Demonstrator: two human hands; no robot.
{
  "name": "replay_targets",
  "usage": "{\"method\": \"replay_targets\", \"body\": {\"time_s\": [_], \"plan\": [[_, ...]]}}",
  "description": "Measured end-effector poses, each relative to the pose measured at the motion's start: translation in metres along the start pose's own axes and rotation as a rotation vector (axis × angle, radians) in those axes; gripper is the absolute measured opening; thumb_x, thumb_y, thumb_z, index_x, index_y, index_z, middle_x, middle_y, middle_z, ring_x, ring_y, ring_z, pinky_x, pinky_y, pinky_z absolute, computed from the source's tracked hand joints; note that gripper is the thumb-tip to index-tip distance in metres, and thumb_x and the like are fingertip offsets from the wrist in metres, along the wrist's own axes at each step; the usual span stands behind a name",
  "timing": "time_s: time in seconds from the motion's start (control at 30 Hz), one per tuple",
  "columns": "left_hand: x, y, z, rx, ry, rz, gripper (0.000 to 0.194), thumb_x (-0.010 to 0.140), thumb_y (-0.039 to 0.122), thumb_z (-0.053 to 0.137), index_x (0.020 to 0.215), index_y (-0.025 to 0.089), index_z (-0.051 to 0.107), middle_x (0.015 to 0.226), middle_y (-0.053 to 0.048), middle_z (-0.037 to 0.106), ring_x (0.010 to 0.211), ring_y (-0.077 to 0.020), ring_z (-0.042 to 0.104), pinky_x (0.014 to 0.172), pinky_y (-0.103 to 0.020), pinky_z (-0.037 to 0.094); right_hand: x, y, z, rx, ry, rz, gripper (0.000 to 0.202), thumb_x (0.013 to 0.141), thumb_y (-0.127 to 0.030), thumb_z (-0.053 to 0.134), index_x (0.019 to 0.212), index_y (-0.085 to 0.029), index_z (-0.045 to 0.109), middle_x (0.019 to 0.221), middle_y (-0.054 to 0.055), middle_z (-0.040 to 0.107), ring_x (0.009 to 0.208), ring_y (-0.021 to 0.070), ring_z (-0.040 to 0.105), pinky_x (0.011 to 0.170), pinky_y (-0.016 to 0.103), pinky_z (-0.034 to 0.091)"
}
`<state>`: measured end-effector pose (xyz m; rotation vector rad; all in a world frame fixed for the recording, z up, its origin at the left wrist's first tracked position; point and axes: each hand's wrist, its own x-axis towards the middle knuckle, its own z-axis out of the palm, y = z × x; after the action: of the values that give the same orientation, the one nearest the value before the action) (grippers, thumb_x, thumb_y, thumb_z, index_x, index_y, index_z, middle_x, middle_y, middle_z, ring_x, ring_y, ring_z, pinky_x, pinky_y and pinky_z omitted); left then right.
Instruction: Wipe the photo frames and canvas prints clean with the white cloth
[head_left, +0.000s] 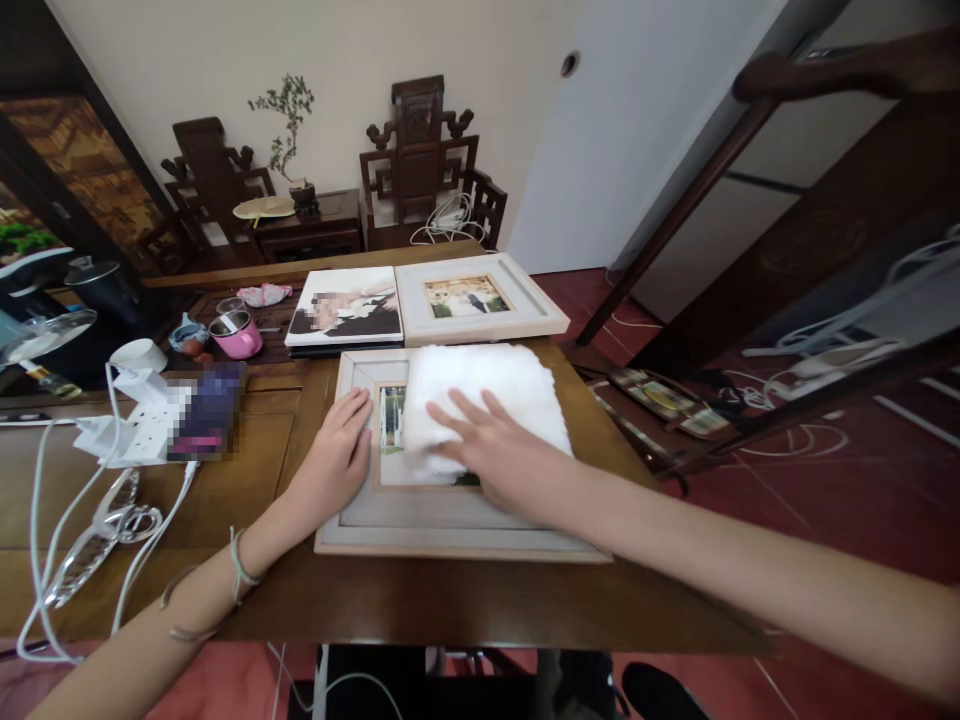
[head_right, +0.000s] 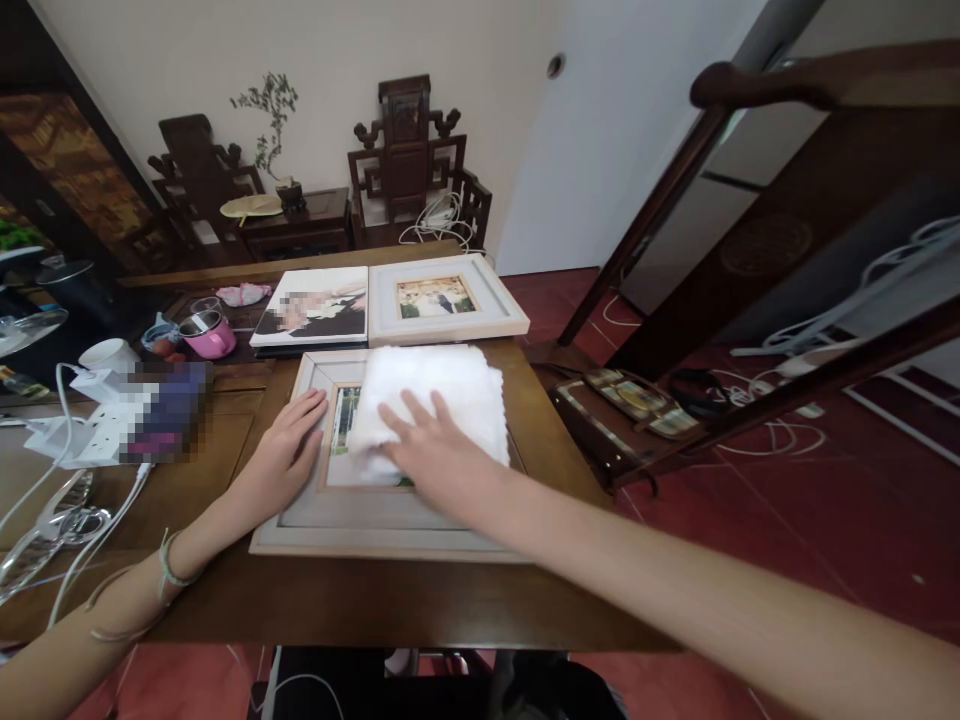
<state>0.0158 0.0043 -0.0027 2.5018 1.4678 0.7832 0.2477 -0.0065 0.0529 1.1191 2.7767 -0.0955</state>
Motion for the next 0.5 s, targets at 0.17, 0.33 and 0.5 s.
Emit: {"method": "replay_targets", "body": {"time_s": [0.17,0.33,0.5], "plan": [[0.000,0.001,0.000,-0.007,0.012,0.014,0.043,0.095,0.020,0.036,0.133,0.006,0.050,0.141,-0.020,0.048,0.136,-0.0276,0.040,0.114,-0.050,0.033,-0.041,-0.048,-0.008,0.215,-0.194,-0.049,0.070,0.059,0.000,0.070,0.124,-0.022,0.063,0.151,0.019,0.032,0.136,0.0501,0.022,0.103,0.071,0.026],[0.000,-0.001,0.001,-0.009,0.003,0.039,0.043,0.094,0.016,0.035,0.135,0.008,0.048,0.142,-0.019,0.047,0.136,-0.0277,0.039,0.114,-0.052,0.033,-0.023,-0.041,-0.001,0.188,-0.080,-0.054,0.067,0.068,0.002,0.061,0.131,-0.021,0.057,0.152,0.019,0.031,0.138,0.0456,0.019,0.106,0.067,0.025],[-0.001,-0.004,0.001,-0.024,0.001,0.061,0.045,0.093,0.012,0.035,0.135,0.010,0.048,0.143,-0.018,0.046,0.137,-0.0269,0.037,0.114,-0.049,0.032,0.031,0.004,0.010,-0.064,0.153,0.025,0.063,0.075,0.005,0.052,0.135,-0.015,0.053,0.154,0.019,0.027,0.140,0.0435,0.016,0.108,0.064,0.022]]}}
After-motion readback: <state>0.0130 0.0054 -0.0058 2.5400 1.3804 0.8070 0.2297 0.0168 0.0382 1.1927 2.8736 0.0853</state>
